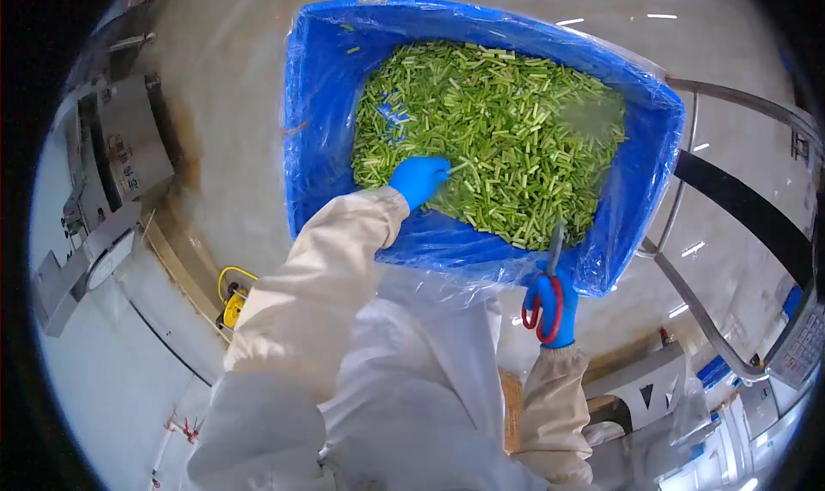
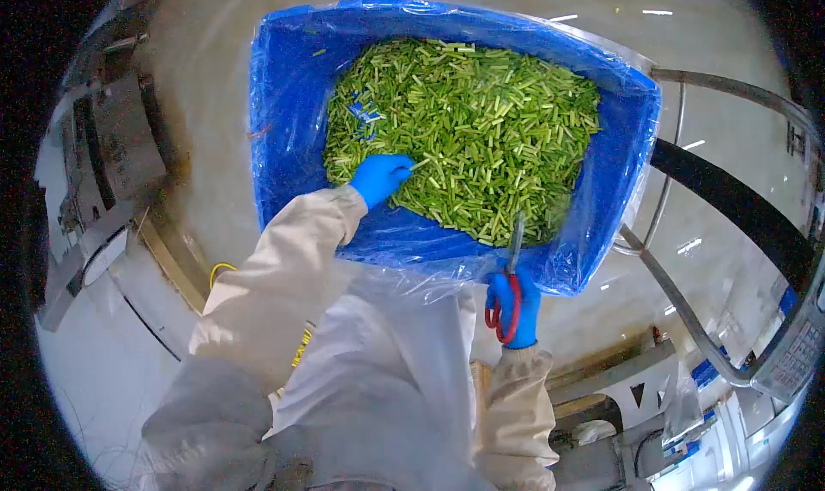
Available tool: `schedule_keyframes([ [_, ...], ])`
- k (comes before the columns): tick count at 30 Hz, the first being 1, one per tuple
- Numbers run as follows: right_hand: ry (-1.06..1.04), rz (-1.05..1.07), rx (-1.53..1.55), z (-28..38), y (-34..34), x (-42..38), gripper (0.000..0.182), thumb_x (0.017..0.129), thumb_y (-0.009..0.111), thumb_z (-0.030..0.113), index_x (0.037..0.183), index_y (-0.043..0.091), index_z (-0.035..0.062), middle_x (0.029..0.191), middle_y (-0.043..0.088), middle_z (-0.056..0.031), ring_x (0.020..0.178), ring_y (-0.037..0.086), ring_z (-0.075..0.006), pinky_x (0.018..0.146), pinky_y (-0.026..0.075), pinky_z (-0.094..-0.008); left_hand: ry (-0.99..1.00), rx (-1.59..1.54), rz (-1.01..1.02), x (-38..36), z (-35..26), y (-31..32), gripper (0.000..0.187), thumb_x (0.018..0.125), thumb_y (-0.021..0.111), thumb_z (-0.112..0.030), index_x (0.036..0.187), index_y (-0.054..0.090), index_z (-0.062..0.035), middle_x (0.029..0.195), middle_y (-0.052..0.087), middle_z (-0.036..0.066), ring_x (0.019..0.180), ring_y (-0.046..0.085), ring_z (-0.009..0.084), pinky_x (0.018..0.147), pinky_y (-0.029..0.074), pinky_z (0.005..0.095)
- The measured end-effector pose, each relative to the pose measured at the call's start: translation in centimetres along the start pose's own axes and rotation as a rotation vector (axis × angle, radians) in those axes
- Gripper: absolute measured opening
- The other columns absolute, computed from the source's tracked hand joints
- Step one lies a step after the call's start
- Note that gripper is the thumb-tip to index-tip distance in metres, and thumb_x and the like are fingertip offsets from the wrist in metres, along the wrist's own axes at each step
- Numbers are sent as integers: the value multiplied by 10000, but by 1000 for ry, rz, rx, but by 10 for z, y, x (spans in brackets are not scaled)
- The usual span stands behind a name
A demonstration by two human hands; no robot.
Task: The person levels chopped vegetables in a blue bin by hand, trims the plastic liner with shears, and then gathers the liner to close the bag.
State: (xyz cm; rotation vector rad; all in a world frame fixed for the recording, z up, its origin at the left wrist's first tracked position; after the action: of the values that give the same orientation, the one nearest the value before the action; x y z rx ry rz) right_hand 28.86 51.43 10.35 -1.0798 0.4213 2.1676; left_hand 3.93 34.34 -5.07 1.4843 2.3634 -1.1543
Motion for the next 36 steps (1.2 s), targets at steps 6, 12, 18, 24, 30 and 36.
schedule_keyframes([
  [6, -304, 153, -519, 14, 59, -2, 338, 772, 677, 108, 1064, 537, 9, 743, 511, 4, 644, 430, -70, 574, 399, -228, -373, -1006, 192, -51, -82, -58, 195, 827, 546, -64, 1000, 598, 9, 736, 628, 97, 583, 586, 139, 548, 496, 262],
  [12, -308, 235, -528, 32, 90, -9, 307, 787, 669, 149, 1025, 539, 5, 668, 494, 9, 608, 414, -70, 531, 382, -233, -410, -1038, 263, -67, -106, -75, 129, 815, 578, -67, 918, 591, 9, 741, 630, 98, 604, 601, 146, 554, 505, 268],
  [18, -91, 157, -377, 31, 79, -11, 202, 832, 613, 165, 966, 553, 26, 622, 494, 7, 515, 424, -62, 438, 350, -223, -344, -954, 177, -70, -55, -60, 141, 802, 592, -94, 930, 613, -39, 726, 626, 95, 604, 609, 197, 550, 502, 283],
  [24, 38, -148, 8, 14, 20, -11, 161, 841, 594, 216, 859, 568, 59, 564, 486, -6, 417, 429, -88, 374, 347, -219, 160, 240, -177, -43, -22, -46, 274, 718, 622, -92, 992, 613, -90, 937, 596, 126, 865, 562, 313, 741, 465, 390],
  [30, 14, -177, 23, -4, 3, -9, 164, 862, 555, 199, 850, 550, 36, 571, 500, -26, 427, 454, -97, 375, 370, -231, 518, 265, 75, -8, -75, 17, 243, 682, 596, -82, 924, 616, -88, 925, 568, 109, 862, 546, 317, 719, 457, 419],
  [36, 31, -156, 53, -6, 8, -17, 146, 852, 573, 165, 911, 563, 32, 583, 502, -24, 473, 459, -82, 404, 382, -217, 389, 448, 102, -7, -78, 23, 117, 702, 578, -114, 810, 616, -86, 839, 588, 104, 762, 567, 317, 637, 469, 404],
])
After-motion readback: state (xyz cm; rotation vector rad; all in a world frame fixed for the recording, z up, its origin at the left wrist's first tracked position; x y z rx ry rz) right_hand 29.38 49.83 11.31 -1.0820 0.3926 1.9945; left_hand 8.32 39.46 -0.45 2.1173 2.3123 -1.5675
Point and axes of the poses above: each hand's wrist, its own x-axis towards the middle knuckle, its own y-axis out of the palm, z = x × y, the point moved 2 cm from there along x, towards the middle knuckle
